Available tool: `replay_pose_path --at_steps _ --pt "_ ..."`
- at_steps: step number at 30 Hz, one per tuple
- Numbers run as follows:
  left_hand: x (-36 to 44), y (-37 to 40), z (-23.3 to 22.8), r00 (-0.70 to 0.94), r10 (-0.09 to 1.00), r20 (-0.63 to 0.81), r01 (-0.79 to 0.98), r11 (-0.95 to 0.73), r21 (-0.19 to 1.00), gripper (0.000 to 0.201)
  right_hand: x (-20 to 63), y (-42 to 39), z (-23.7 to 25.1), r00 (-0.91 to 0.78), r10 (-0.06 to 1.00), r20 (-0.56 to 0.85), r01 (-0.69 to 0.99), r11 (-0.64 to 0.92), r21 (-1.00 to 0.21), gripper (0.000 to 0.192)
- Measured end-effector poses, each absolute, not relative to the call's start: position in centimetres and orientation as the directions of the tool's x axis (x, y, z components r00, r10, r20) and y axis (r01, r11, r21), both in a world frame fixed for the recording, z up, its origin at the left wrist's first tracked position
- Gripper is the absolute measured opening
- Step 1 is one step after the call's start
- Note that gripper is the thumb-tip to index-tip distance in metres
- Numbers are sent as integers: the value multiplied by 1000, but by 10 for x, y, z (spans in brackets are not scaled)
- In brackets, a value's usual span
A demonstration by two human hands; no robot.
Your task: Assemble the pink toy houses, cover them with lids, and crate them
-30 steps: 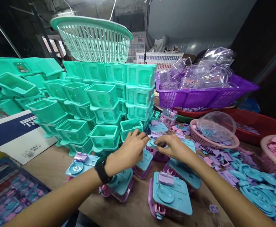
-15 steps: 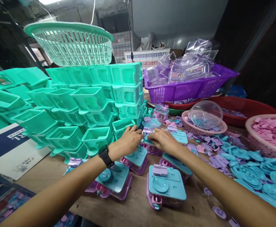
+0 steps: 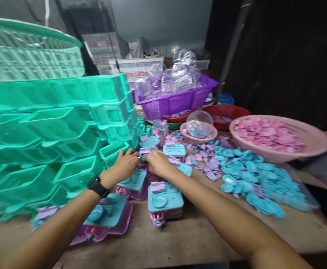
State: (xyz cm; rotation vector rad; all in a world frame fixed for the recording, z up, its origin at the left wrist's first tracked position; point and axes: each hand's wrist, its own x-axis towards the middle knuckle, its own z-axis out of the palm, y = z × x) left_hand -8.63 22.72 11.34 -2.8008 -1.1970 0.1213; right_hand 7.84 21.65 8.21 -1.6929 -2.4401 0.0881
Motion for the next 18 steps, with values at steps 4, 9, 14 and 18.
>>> replay_pose_path --at_steps 4,9,14,18 --pt "-83 227 113 672 740 -20 732 -669 -129 44 80 217 86 -310 944 113 924 327 -199 32" --pt "-86 227 117 634 772 -48 762 -634 -132 53 78 211 82 -285 949 137 929 309 -204 35" --pt "-82 224 115 599 797 -73 788 -604 -119 51 77 201 73 -312 939 145 925 335 -179 45" --pt "-81 224 111 576 812 -90 805 -583 -110 43 81 212 75 -364 923 127 905 383 -186 42"
